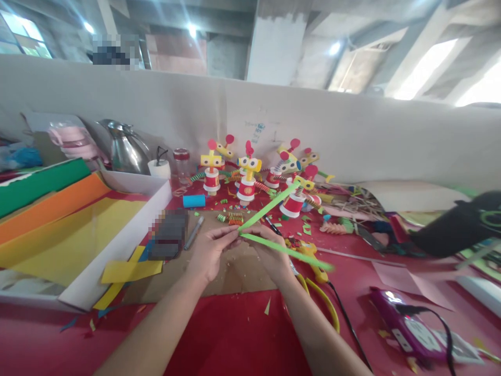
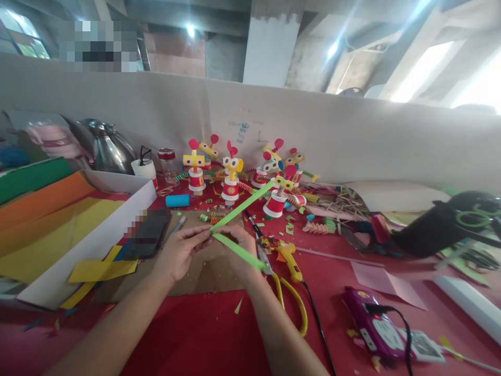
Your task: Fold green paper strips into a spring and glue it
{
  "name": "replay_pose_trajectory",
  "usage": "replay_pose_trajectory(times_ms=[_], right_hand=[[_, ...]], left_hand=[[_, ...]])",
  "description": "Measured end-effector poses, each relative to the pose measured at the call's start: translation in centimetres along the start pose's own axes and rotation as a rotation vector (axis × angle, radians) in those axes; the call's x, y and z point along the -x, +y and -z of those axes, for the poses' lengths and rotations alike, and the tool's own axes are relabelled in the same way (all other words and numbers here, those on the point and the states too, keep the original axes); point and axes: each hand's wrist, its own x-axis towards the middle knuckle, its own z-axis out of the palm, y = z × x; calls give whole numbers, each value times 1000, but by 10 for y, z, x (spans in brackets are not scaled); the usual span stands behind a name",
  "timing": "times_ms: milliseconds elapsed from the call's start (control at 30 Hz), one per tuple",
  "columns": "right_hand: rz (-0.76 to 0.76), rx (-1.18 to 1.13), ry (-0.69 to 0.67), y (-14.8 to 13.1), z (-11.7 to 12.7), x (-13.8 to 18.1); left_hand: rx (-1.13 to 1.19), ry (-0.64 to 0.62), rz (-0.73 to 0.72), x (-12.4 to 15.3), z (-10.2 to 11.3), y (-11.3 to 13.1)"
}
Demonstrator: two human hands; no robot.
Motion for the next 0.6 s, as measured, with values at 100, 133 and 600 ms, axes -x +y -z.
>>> replay_pose_trajectory(times_ms=[100,133,600], right_hand=[[-35,-18,7,0,0,0],[-57,-23,3,-1,0,0],[-182,-41,42,-12,-4,3]], left_hand=[[-89,-41,-34,2,-1,-1],[-116,-42,-43,3,-1,-1],[-286,-86,-113,9,-4,4]])
